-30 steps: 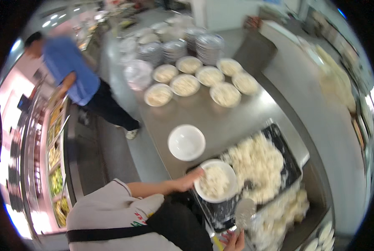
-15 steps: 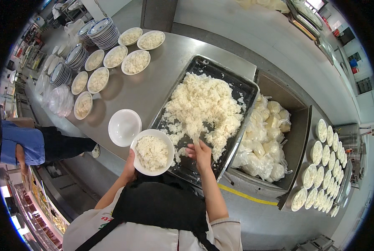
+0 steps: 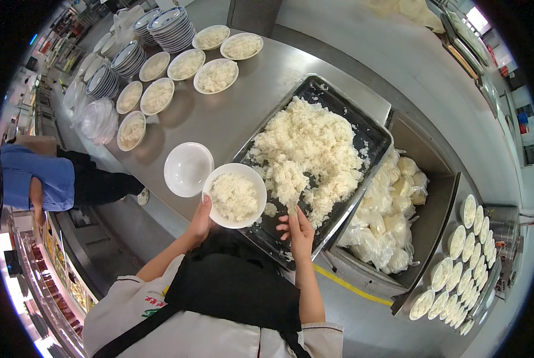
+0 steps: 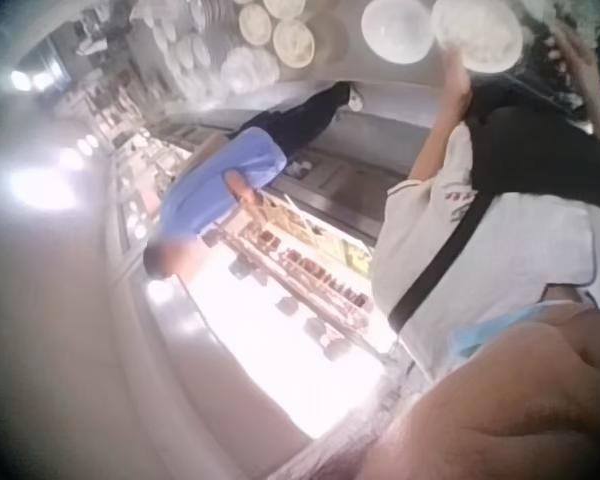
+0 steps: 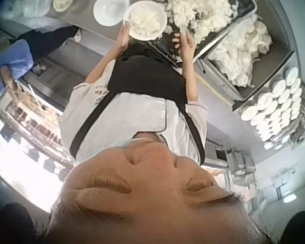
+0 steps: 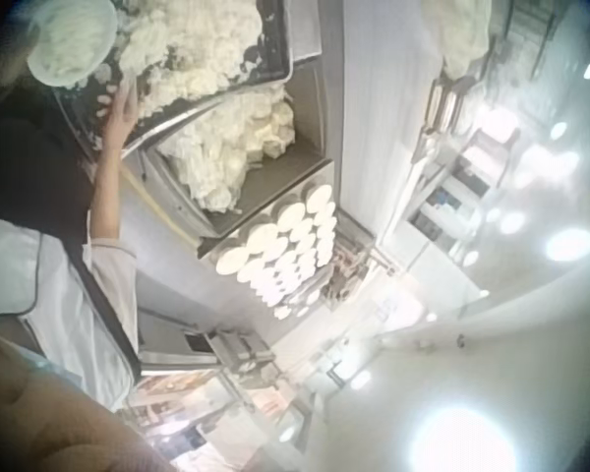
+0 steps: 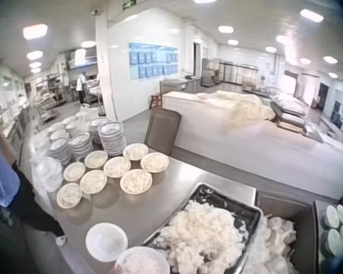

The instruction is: The person scoops cooked white rice from a large metal tray into small white bowls using a plastic rice paddle. They repeatedly fill bowls and place them on the stainless steel counter next to stacks of empty bowls.

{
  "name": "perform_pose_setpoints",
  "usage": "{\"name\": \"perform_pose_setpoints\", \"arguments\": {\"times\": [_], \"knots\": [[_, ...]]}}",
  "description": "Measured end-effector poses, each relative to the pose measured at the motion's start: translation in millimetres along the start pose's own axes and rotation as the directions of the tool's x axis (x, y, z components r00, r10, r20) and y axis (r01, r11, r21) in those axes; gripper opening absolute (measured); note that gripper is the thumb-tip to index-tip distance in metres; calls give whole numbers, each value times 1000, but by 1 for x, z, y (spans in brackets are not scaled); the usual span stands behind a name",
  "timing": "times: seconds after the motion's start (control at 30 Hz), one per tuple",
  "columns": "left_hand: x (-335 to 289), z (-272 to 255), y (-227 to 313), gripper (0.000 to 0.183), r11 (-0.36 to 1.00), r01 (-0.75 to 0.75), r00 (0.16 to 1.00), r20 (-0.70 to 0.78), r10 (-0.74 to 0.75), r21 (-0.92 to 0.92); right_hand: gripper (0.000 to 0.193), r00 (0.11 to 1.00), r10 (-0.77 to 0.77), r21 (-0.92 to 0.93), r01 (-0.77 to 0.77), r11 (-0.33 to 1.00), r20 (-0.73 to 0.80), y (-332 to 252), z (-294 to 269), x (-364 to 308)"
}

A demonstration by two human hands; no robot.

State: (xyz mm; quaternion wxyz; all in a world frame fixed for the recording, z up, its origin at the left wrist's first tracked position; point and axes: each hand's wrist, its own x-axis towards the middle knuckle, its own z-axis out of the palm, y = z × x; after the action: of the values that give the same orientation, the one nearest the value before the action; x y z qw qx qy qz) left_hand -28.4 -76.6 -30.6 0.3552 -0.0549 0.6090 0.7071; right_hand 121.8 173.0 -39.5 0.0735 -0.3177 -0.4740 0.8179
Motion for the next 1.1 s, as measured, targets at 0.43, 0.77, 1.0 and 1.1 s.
{"name": "perform_pose_setpoints", "arguments": {"times": [0.43, 0.77, 1.0, 1.1], "knots": [[26, 60, 3, 67, 990, 32, 969, 249, 4, -138, 62, 805, -557, -910, 366, 195, 204, -46, 53, -54], [32, 72, 6, 70, 960, 137, 941, 334, -49, -244, 74, 804, -484, -877, 461, 137, 347, -33, 56, -85], [31, 66, 15, 72, 960, 91, 954, 300, -8, -265, 68, 853, -452, -948, 314, 48, 260, -53, 58, -93], [29, 56, 16, 72, 965, 89, 953, 302, -11, -245, 64, 902, -398, -859, 330, 391, 166, -65, 49, -97]]}}
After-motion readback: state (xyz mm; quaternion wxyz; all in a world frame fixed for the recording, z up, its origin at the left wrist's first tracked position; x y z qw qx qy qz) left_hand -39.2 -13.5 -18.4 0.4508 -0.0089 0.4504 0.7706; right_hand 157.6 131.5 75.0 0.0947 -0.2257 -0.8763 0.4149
